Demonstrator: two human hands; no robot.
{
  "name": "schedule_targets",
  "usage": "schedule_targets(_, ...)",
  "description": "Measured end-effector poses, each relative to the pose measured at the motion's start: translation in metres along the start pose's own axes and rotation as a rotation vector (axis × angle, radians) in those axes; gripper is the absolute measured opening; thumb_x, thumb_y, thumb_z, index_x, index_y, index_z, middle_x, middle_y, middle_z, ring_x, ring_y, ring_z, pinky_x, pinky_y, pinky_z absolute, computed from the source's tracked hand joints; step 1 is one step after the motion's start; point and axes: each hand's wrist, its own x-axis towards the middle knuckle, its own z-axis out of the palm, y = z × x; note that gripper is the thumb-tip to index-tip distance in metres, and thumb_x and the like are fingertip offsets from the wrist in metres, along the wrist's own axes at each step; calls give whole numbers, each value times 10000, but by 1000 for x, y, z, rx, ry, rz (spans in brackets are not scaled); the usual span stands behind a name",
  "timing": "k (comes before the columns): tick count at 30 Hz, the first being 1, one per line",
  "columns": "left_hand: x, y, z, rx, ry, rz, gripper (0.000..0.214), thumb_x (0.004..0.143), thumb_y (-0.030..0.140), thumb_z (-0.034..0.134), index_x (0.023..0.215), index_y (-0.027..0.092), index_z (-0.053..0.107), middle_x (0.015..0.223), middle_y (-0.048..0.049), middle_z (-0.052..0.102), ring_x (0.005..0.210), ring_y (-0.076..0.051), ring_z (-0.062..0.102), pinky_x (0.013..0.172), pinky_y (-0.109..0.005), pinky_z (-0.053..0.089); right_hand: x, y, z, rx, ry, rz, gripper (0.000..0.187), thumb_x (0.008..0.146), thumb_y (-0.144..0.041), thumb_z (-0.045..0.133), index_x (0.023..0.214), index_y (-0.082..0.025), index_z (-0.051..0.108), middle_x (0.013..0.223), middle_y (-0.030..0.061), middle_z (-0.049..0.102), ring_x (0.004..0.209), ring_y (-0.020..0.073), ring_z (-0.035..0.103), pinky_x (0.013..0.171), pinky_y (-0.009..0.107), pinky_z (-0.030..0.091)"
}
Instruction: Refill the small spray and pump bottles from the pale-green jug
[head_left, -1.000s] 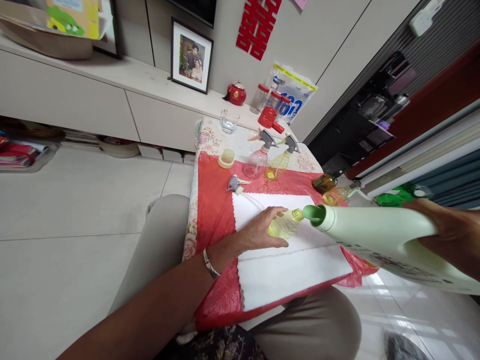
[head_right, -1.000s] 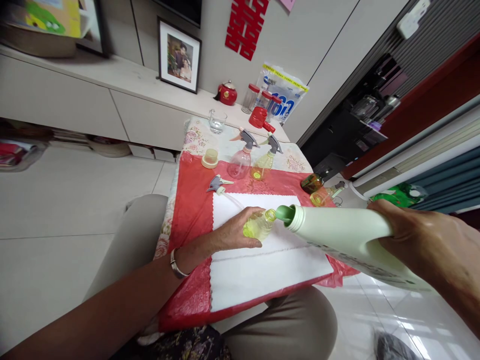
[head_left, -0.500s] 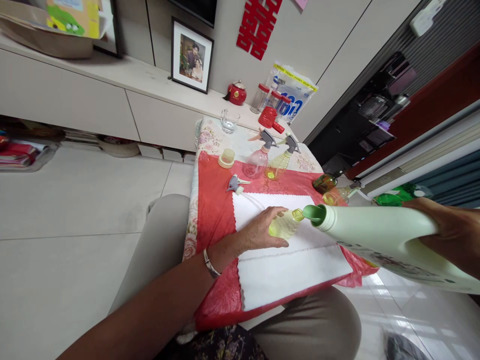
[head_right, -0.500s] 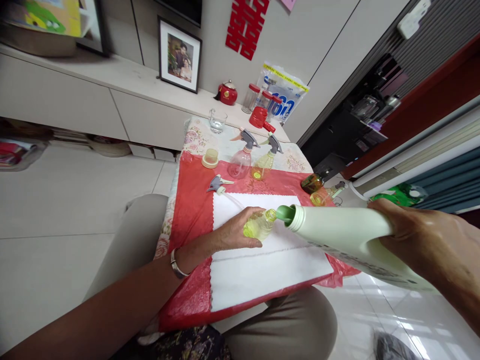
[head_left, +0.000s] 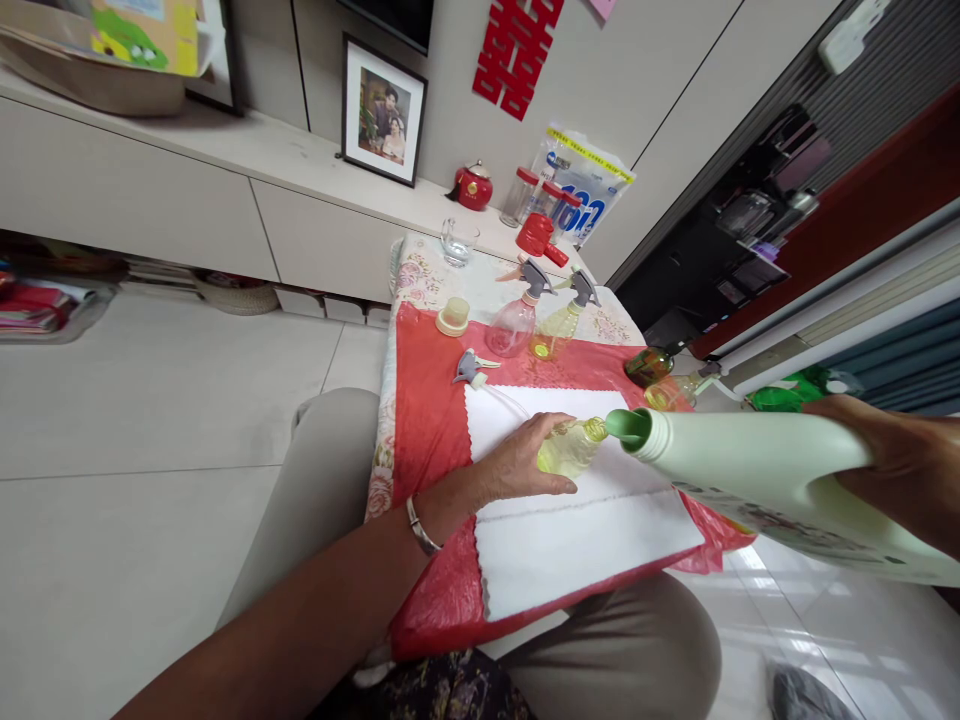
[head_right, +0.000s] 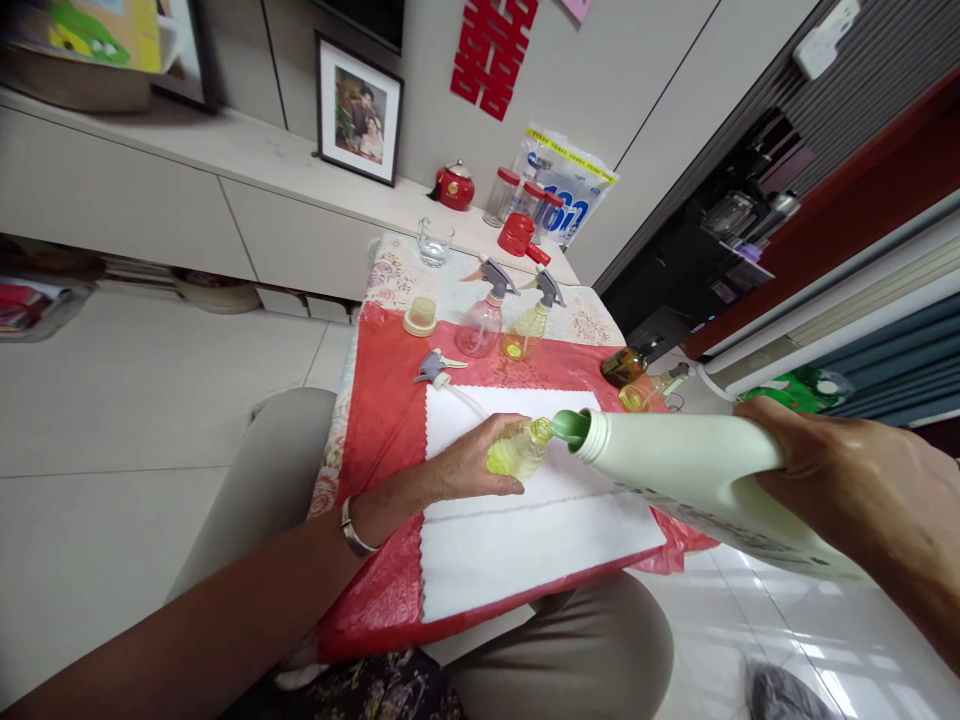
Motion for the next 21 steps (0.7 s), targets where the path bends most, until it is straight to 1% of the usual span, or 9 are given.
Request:
schedule_targets(2, 0, 0, 0, -8, -4, 4, 817, 657, 203, 863, 1374, 237, 472, 1392, -111, 537, 1302, -292, 509, 1107, -452, 413, 0, 0, -1, -71, -11, -4, 425, 718, -514, 617, 1139, -460, 603, 660, -44, 579, 521, 166, 532, 471, 256, 328)
schedule_targets(7, 0, 1, 0, -20, -5, 12, 809, 666, 201, 857, 1376, 245, 473, 1403, -110, 535, 1316, -292, 502, 1114, -457, 407, -1, -2, -4, -82, -55, 21, 435, 719, -538, 611, 1147, -462, 596, 669, -46, 586, 529, 167, 536, 476, 260, 356)
schedule_targets(12, 0, -1, 0, -13, -6, 15, 818, 665, 207, 856, 1382, 259, 465, 1407, -105, 533, 1321, -297, 498, 1117, -475, 405, 0, -4, -5, -64, -75, 48, 456, 714, -532, 609, 1165, -463, 597, 674, -43, 594, 522, 174, 534, 474, 268, 350)
schedule_targets(17, 0, -3, 0, -11, -9, 20, 824, 661, 210, 863, 1382, 249, 467, 1417, -114, 525, 1332, -304, 491, 1124, -474, 400, 0, -2, -3, -66, -61, 34, 466, 720, -541, 600, 1181, -467, 593, 674, -41, 596, 531, 179, 545, 475, 268, 351)
schedule_targets(21, 1, -4, 1, -8, -6, 13, 832, 653, 213, 867, 1380, 246, 464, 1415, -117, 524, 1327, -305, 493, 1121, -474, 404, 0, -1, -5, -66, -79, 48, 457, 735, -533, 595, 1185, -455, 586, 696, -39, 607, 536, 175, 549, 476, 265, 355)
